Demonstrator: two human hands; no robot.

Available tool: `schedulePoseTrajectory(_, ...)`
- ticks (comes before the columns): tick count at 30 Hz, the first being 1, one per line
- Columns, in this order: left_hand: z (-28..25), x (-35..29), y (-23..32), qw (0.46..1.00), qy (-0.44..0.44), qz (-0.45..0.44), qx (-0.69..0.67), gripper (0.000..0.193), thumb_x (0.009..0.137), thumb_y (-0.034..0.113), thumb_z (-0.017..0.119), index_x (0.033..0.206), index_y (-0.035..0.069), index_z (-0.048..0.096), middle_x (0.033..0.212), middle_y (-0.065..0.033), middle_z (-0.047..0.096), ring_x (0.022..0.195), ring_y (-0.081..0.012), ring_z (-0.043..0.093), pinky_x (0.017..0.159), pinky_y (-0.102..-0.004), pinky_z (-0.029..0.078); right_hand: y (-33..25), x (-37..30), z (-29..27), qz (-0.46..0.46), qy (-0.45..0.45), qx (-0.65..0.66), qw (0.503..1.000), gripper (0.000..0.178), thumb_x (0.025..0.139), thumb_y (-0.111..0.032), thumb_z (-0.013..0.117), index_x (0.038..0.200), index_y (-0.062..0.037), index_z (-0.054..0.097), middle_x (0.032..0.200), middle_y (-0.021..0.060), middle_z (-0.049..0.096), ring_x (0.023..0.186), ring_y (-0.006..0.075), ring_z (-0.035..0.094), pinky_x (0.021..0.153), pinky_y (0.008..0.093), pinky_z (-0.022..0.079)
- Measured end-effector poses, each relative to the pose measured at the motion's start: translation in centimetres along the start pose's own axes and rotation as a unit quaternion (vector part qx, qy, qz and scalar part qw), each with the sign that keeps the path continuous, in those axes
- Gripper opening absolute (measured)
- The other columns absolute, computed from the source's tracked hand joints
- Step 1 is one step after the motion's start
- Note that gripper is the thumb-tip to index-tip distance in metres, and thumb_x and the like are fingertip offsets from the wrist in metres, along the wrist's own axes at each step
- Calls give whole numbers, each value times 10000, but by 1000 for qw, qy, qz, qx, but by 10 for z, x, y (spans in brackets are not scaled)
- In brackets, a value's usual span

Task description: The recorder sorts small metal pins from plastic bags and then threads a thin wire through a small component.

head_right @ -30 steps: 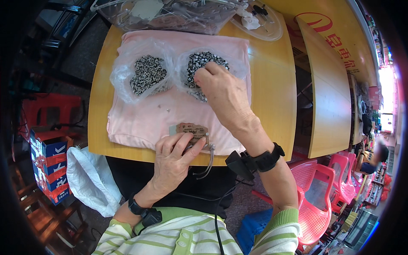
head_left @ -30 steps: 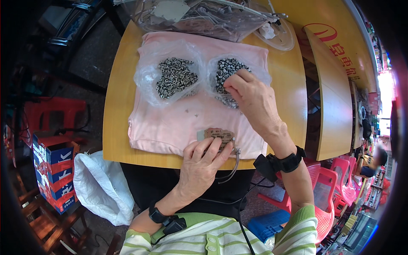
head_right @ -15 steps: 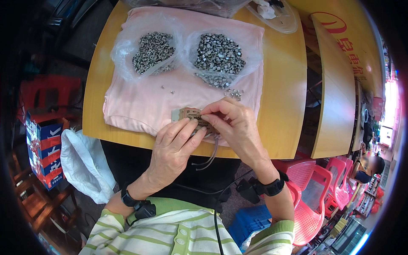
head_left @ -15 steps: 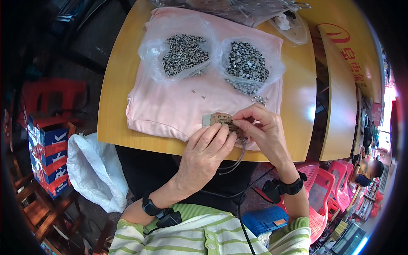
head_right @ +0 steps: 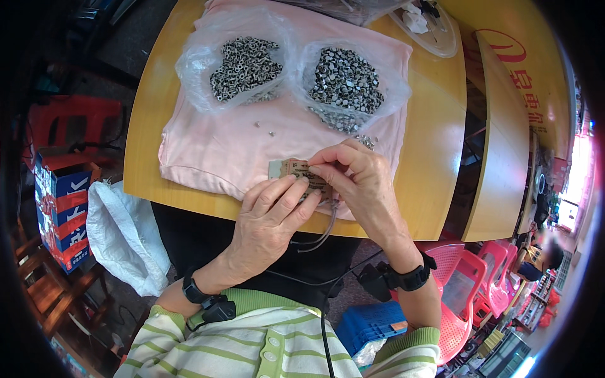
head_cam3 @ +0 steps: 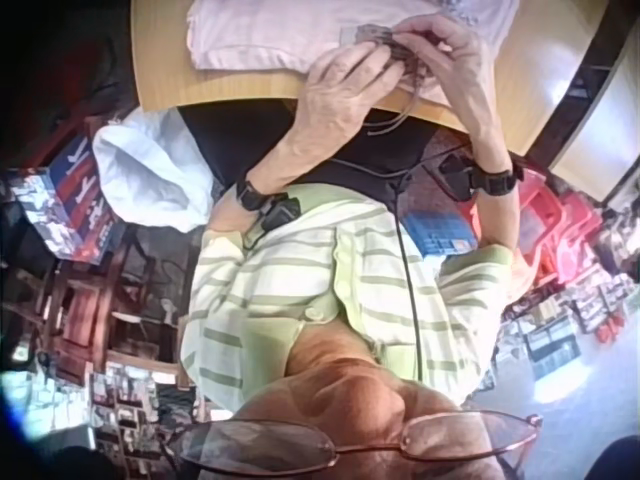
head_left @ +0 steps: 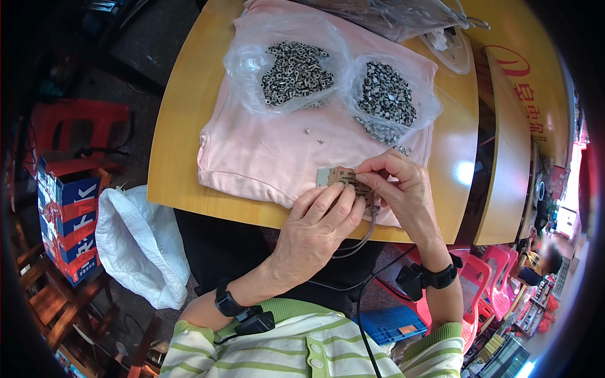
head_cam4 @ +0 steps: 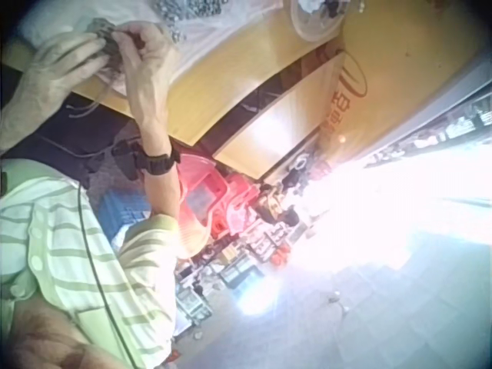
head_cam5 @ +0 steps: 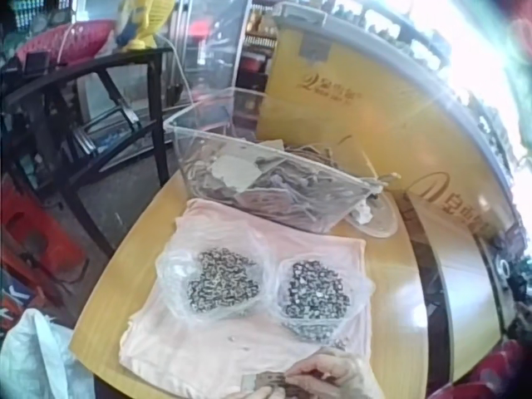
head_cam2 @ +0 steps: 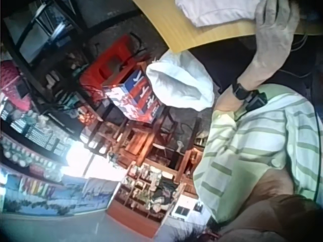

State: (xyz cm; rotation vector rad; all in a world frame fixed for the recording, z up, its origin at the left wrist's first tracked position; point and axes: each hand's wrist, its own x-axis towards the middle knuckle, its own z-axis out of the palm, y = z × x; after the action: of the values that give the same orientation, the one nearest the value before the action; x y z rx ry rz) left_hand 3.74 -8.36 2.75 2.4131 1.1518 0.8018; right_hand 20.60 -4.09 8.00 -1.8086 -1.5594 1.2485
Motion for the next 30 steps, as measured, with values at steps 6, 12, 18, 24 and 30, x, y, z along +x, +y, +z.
schedulePoseTrajectory(6, 0, 0, -1, 1000, -4, 3, -6, 420, 723, 79, 576, 1141, 114, 597, 1200, -41, 524, 1126, -204, 479, 948, -382, 392, -14, 4, -2, 33, -14, -21, 999, 82, 822, -41, 631, 867, 26, 621, 727, 51, 586, 618, 93, 545, 543, 232, 459)
schedulePoseTrajectory(12, -1, -1, -2, 1000, -11, 5, -18, 416, 727, 80, 575, 1141, 111, 601, 1201, -51, 528, 1124, -211, 480, 942, -394, 390, -13, 10, -3, 57, -36, 5, 998, 73, 812, -15, 632, 842, 39, 592, 698, 57, 593, 609, 97, 553, 537, 243, 494)
schedulePoseTrajectory(18, -2, 0, -3, 999, -26, 0, -44, 398, 748, 89, 560, 1143, 97, 600, 1205, -57, 527, 1116, -217, 484, 933, -400, 388, -25, 16, -7, 105, -82, -29, 991, 94, 842, -21, 617, 804, 22, 543, 731, 31, 583, 688, 79, 569, 602, 239, 515)
schedulePoseTrajectory(24, -2, 0, -3, 999, -23, 1, -48, 391, 746, 102, 562, 1135, 93, 605, 1204, -63, 524, 1119, -216, 482, 926, -396, 389, -25, 16, -6, 91, -79, -31, 992, 96, 836, 1, 614, 792, 27, 533, 725, 34, 574, 695, 80, 567, 616, 246, 521)
schedulePoseTrajectory(30, -5, 1, -3, 998, -35, -1, -43, 397, 741, 91, 564, 1134, 92, 611, 1201, -58, 522, 1129, -213, 473, 927, -394, 374, -25, 21, -10, 96, -103, -26, 990, 85, 833, -6, 611, 794, 24, 541, 714, 40, 576, 665, 96, 577, 610, 243, 513)
